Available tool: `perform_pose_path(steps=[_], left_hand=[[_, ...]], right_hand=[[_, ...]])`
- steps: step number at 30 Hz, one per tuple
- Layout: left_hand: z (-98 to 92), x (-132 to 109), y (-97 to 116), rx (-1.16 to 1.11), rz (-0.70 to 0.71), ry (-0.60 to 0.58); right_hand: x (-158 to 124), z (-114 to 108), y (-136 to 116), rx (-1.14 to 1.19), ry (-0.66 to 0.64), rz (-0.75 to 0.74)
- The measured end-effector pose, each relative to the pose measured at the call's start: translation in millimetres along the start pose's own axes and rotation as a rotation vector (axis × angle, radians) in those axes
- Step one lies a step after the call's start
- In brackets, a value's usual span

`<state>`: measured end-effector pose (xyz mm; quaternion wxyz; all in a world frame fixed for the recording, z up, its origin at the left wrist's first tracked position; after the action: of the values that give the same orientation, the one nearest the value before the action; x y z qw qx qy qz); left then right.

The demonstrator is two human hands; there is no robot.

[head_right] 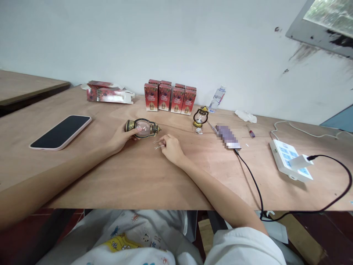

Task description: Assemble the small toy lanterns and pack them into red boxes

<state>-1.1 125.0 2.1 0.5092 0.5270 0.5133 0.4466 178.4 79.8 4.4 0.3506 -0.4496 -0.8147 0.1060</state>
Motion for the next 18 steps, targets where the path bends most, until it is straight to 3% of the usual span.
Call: perform_pose_path(steps=[10, 18], left_hand=[[-1.5, 2, -4, -0.058, -0.025, 0.003], [-0.9, 7, -14, -0.121, -0.049, -0.031]], right_hand=[[1, 2, -14, -0.046, -0.073, -0.085], [-1, -10, -19, 0.040, 0.048, -0.107]])
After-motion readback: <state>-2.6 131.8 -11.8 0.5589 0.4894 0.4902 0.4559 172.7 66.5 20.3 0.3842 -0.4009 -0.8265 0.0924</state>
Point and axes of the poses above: each hand's wrist, its own x-axis towards the middle knuckle, its own z-axis out of the palm, y = z × x, the point moved 9 cm from there along x, towards the middle knuckle, and after that the axes turned 12 degrees about -z, right-handed, at the moved point
